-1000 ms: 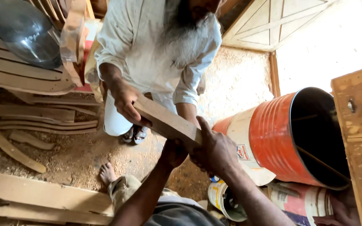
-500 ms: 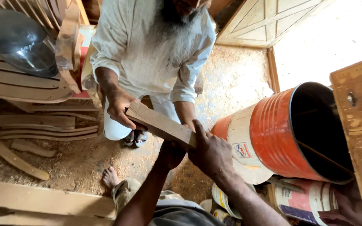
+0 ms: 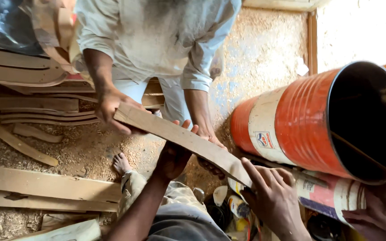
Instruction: The person uses a band saw to cut a curved wooden piece, followed by a series of straight cuts into the side of a wooden board. Finally, they pick up a large wooden plank and make a straight cut into its end.
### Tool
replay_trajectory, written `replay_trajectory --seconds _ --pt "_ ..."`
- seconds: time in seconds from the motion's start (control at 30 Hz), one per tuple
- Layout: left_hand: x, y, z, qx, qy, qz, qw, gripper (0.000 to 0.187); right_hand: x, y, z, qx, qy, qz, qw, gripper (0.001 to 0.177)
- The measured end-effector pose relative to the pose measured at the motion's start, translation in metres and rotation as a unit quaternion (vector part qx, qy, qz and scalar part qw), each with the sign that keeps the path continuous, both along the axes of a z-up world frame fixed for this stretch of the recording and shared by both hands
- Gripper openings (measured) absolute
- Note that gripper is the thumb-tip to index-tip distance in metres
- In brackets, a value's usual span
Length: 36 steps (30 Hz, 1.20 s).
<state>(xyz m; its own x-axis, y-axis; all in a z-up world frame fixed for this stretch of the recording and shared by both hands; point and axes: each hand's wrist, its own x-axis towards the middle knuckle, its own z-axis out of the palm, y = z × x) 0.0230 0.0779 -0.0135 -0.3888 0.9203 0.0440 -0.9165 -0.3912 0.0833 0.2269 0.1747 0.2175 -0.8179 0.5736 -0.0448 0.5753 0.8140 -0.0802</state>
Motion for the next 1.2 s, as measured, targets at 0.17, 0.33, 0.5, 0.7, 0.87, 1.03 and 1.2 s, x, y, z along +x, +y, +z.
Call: replay_trajectory --seconds 0.17,0.33,0.5,0.7,0.87,1.03,1.2 --pt "0.012 0.001 -0.065 -0.077 -0.001 -0.011 0.997 0.092 -0.023 0.039 -0.004 -0.142 -0.177 -0.081 0.971 0.118" --pt "0.006 0.034 -0.055 -0.193 0.027 0.005 0.981 0.086 -0.025 0.076 -0.04 -0.203 -0.157 -0.089 0.962 0.125" --pt "-0.014 0.066 -0.054 -0.264 0.048 0.009 0.963 0.093 -0.042 0.103 -0.066 -0.3 -0.174 -0.153 0.925 0.124" --pt "-0.026 0.08 -0.061 -0.297 0.029 0.048 0.953 0.091 -0.05 0.12 -0.103 -0.35 -0.13 -0.101 0.922 0.112" --pt "-0.027 0.074 -0.077 -0.299 0.041 -0.002 0.953 0.097 -0.043 0.117 -0.124 -0.34 -0.114 -0.077 0.93 0.106" --pt "-0.03 0.063 -0.087 -0.291 0.044 -0.007 0.956 0.096 -0.042 0.099 -0.133 -0.304 -0.159 -0.087 0.935 0.111" --pt "-0.039 0.029 -0.089 -0.396 0.121 -0.055 0.908 0.097 -0.036 0.066 -0.12 -0.296 -0.091 -0.095 0.946 0.115"
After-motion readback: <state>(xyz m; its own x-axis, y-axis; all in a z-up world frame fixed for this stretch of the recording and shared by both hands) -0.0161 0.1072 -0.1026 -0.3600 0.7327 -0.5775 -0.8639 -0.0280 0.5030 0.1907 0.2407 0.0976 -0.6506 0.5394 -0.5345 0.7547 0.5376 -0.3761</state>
